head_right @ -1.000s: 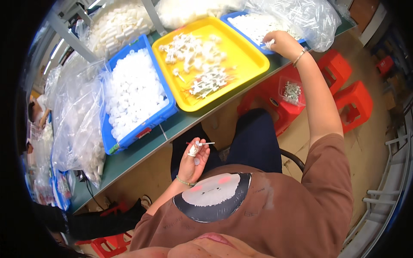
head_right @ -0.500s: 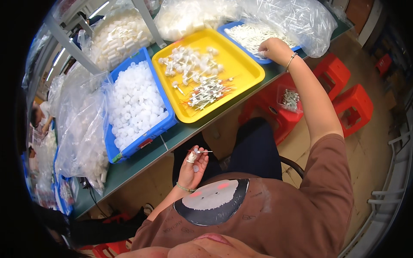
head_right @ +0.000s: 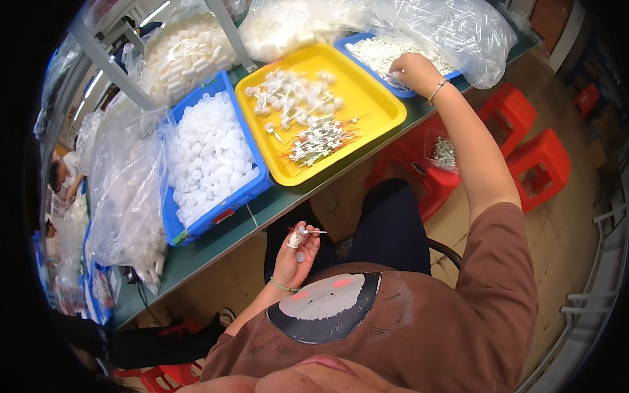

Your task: The person sits at a workstation and repeatedly picks up small white plastic caps and metal pins. They insert the pins into the caps by hand and place the assembled units into a yellow tray.

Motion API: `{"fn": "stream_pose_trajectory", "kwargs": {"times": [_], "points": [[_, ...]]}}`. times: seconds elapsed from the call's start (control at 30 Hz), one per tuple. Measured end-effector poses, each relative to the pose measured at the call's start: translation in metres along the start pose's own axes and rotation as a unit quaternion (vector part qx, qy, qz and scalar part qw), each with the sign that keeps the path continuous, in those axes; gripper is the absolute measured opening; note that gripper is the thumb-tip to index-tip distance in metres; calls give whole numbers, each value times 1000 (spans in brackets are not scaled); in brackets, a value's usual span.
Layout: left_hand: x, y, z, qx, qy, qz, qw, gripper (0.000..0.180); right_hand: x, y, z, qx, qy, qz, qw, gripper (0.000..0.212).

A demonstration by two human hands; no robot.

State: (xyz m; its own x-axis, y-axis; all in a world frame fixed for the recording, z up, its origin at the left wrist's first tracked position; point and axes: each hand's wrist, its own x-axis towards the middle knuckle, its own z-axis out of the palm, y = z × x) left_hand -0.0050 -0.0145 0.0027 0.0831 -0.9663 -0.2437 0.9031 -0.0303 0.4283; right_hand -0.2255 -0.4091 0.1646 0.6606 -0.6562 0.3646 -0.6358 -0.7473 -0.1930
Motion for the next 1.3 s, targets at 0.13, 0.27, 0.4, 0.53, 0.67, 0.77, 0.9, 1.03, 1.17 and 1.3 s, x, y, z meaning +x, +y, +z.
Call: {"fn": "stream_pose_trajectory", "kwargs": {"times": [0.13, 0.27, 0.4, 0.53, 0.67, 0.77, 0.9, 1.03, 1.17, 1.3], "points": [[-1, 3, 1, -4, 13, 9, 1000, 24, -25, -40, -15, 160, 157, -6, 974, 17], [0, 5, 3, -28, -15, 43, 999, 24, -101, -171, -10, 304, 35, -105, 946, 15], [-1, 5, 10, -50, -48, 52, 996, 28, -161, -225, 56, 333, -34, -97, 937, 19], [-5, 10, 8, -38, -32, 64, 997, 28, -172, -234, 78, 404, -50, -35, 912, 20], [-6, 9, 5, -20, -12, 64, 998, 28, -174, -241, 81, 483, -85, 21, 871, 22], [-7, 7, 6, 1, -3, 67, 998, 28, -176, -240, 83, 416, -55, -33, 907, 22], [-4, 2, 0, 38, 40, 34, 998, 27, -183, -237, 94, 286, 17, -125, 950, 21], [-7, 0, -1, 46, 87, -32, 995, 22, -198, -239, 107, 413, -87, 24, 906, 21], [-9, -3, -6, 43, 110, -73, 990, 24, -208, -239, 122, 461, -80, 58, 882, 22], [-6, -6, -17, -8, 104, -91, 990, 26, -207, -237, 122, 288, 47, -141, 946, 28]]}}
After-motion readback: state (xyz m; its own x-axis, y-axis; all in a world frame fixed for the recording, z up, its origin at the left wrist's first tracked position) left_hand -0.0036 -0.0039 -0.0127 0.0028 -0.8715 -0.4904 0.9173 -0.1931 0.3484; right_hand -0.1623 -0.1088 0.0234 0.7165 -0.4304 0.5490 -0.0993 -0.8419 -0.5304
